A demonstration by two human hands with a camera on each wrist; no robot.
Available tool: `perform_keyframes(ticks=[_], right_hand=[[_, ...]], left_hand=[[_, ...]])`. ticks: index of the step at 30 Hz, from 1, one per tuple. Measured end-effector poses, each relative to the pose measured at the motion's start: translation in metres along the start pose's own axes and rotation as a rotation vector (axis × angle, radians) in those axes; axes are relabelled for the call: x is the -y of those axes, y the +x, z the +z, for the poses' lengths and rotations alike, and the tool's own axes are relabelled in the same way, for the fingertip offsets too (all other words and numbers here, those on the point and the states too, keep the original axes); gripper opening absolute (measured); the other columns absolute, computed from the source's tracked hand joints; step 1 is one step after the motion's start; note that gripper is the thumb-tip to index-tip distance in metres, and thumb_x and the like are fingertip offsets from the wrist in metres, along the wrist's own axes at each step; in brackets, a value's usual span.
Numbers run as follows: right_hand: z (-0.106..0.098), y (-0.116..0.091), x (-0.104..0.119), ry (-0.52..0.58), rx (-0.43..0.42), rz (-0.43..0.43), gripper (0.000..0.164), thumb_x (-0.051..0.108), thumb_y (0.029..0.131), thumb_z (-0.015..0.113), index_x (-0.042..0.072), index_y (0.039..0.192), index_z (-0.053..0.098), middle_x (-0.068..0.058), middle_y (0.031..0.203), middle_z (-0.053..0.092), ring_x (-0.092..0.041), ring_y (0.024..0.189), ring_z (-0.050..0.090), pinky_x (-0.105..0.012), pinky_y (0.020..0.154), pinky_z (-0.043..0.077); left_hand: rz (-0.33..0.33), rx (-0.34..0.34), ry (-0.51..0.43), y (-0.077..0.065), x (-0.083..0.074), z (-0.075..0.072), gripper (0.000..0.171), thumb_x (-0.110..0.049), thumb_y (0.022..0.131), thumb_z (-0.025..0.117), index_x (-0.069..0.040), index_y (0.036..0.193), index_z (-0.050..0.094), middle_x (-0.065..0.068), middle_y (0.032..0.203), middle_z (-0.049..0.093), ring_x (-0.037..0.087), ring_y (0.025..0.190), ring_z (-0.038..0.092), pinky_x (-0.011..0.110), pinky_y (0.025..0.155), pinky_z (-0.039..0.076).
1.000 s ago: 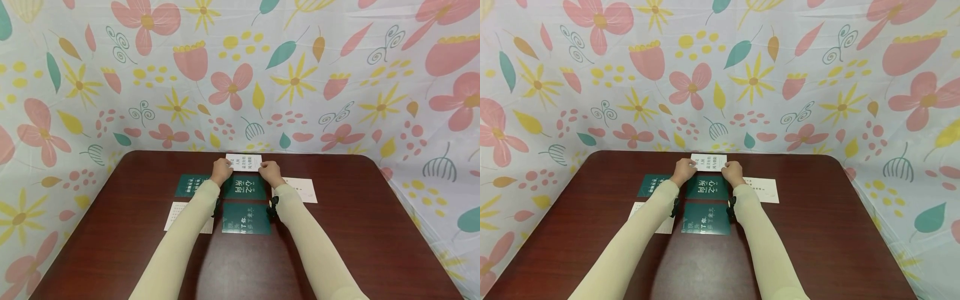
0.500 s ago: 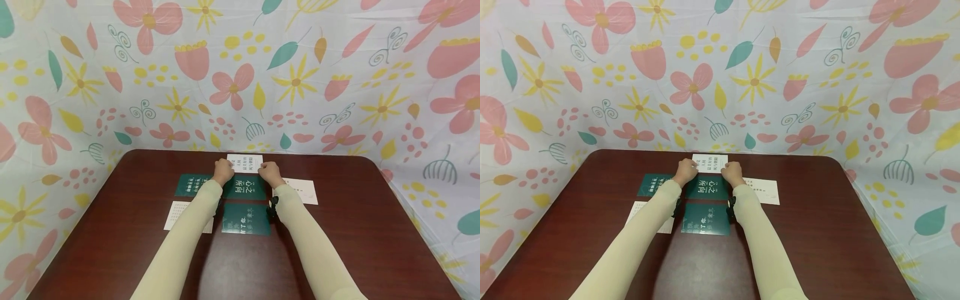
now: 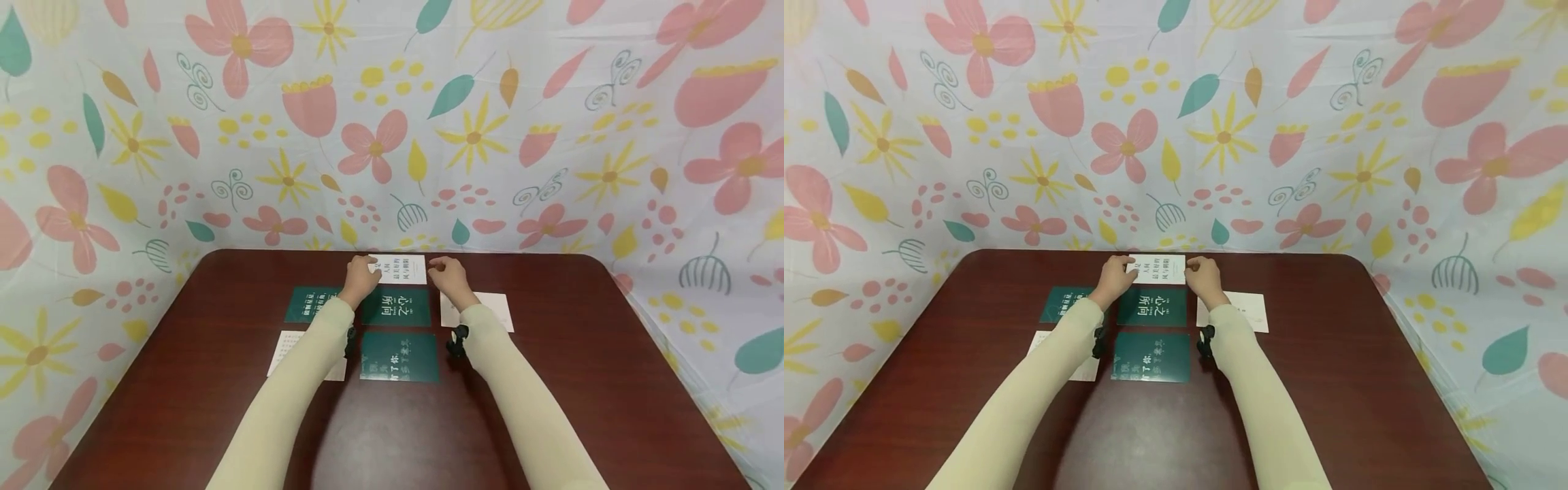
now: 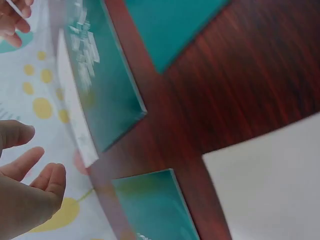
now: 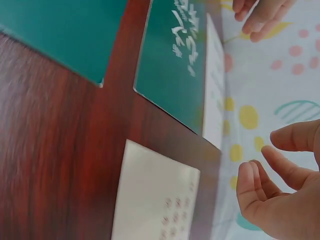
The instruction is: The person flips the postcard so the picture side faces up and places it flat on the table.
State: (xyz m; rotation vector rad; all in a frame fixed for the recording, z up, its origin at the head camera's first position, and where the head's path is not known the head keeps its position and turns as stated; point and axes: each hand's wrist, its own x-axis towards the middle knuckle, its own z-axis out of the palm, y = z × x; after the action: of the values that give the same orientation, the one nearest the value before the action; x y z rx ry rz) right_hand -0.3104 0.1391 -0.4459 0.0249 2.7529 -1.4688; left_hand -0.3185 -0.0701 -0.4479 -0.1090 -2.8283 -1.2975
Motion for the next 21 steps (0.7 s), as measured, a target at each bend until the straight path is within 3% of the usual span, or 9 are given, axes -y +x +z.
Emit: perform_keyframes(ticks=[5,10,16,21], right_hand=[[-0.021,-0.008,0.0,-0.012,0.004,-0.037,0.036,0.015,0.099,0.05,-0.002,0.131,0.054,-0.024,0.13,0.045,-0.039,0.118,0.046,-0.05,0.094,0.043],[-0.044,-0.024,0.004,-0.05,-0.013,-0.137,0.037,0.019,0.101,0.048,-0.001,0.131,0.054,-0.024,0.133,0.045,-0.039,0.119,0.046,-0.052,0.096,0.042],[-0.069,-0.047,0.012,-0.07,-0.096,-0.258,0.041,0.022,0.103,0.045,-0.005,0.132,0.053,-0.026,0.129,0.048,-0.041,0.118,0.048,-0.054,0.097,0.041],[-0.083,-0.068,0.021,-0.12,-0.169,-0.332,0.044,0.027,0.104,0.041,-0.002,0.135,0.052,-0.025,0.128,0.047,-0.04,0.113,0.05,-0.055,0.094,0.042]], left_hand=[[0.058,-0.001,-0.037,-0.005,-0.011,-0.005,0.037,-0.009,0.095,0.057,0.005,0.129,0.057,0.024,0.135,0.047,0.039,0.132,0.036,0.045,0.101,0.041],[0.149,-0.037,-0.033,-0.018,-0.024,-0.016,0.036,-0.009,0.096,0.057,0.004,0.129,0.057,0.022,0.134,0.048,0.037,0.13,0.037,0.045,0.105,0.036],[0.213,-0.103,-0.031,-0.042,-0.031,-0.033,0.037,-0.014,0.098,0.055,0.002,0.132,0.055,0.02,0.133,0.049,0.035,0.124,0.041,0.047,0.102,0.039],[0.277,-0.166,0.052,-0.067,-0.036,-0.045,0.043,-0.021,0.099,0.054,0.0,0.136,0.051,0.019,0.139,0.045,0.035,0.128,0.039,0.05,0.105,0.035]])
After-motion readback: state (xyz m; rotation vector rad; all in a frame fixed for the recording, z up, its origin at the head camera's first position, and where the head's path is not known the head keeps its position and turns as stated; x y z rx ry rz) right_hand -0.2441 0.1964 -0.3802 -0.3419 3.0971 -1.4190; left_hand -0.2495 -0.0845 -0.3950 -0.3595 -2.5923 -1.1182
